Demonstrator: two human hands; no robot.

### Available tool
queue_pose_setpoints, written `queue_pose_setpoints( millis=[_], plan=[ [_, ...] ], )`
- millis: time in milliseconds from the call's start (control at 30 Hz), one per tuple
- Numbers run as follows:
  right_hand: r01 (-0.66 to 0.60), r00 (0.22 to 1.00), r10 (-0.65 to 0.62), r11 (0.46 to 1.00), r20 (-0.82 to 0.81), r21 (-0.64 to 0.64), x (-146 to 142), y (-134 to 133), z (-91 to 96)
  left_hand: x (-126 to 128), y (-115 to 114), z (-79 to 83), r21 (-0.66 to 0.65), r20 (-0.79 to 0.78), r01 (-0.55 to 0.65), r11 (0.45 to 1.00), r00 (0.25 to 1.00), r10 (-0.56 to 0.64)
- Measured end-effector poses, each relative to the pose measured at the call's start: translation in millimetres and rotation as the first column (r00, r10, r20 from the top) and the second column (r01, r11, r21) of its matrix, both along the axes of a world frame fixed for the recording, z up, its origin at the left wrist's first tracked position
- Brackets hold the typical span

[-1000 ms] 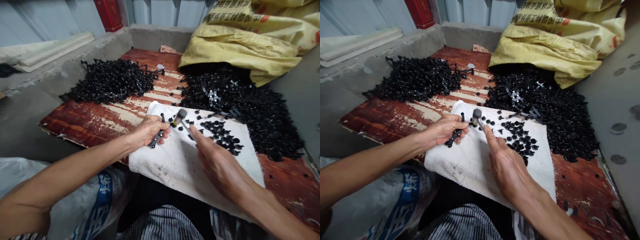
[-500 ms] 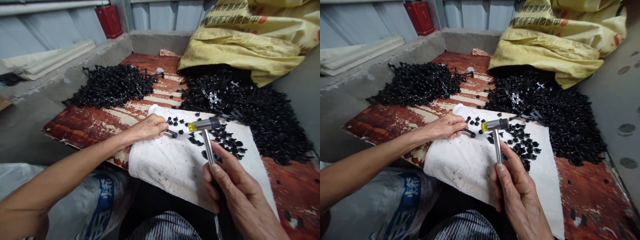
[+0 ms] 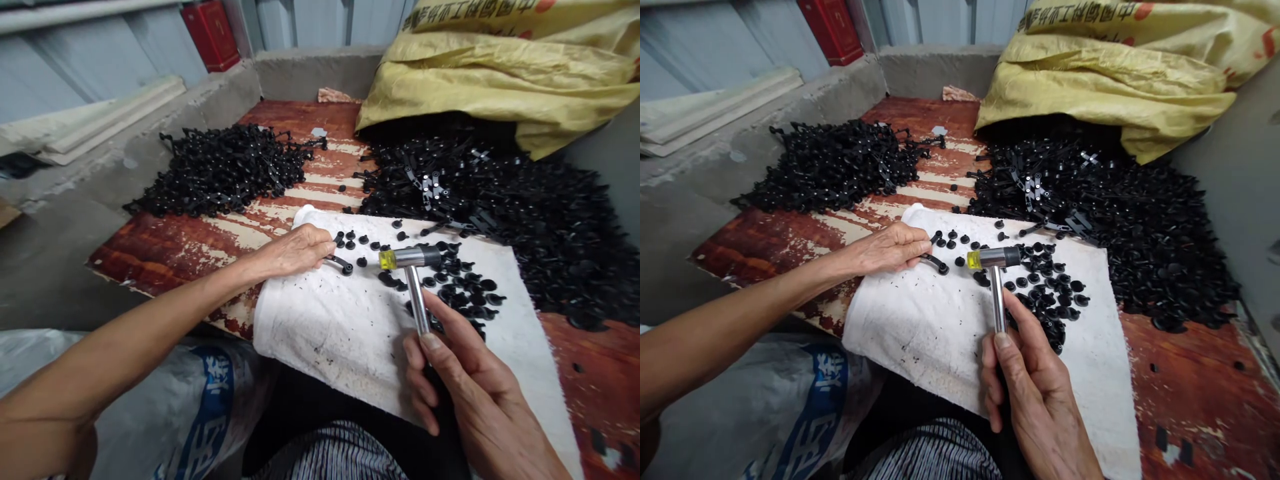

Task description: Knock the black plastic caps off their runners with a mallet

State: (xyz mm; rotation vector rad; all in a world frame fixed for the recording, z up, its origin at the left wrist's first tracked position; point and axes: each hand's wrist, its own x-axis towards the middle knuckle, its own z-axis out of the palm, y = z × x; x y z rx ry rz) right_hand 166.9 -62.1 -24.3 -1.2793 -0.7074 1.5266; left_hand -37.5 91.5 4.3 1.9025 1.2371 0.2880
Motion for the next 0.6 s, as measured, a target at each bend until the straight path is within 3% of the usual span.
queue_pose_setpoints(
  millis=[267, 600],
  plan=[
    [0.054, 0.997, -0.051, 0.997, 0.057, -0.061, -5.9, -0.1, 11.0, -1.0, -0.6, -1.3, 0.017, 0.004, 0.009, 1.0, 1.0, -0.009],
    [0.045, 0.997, -0.04, 0.996, 0.066, -0.077, -5.6, -1.1, 11.2, 0.6, -0.5, -1.9, 0.025, -0.009, 0.018, 1.0, 1.0, -0.018]
  ],
)
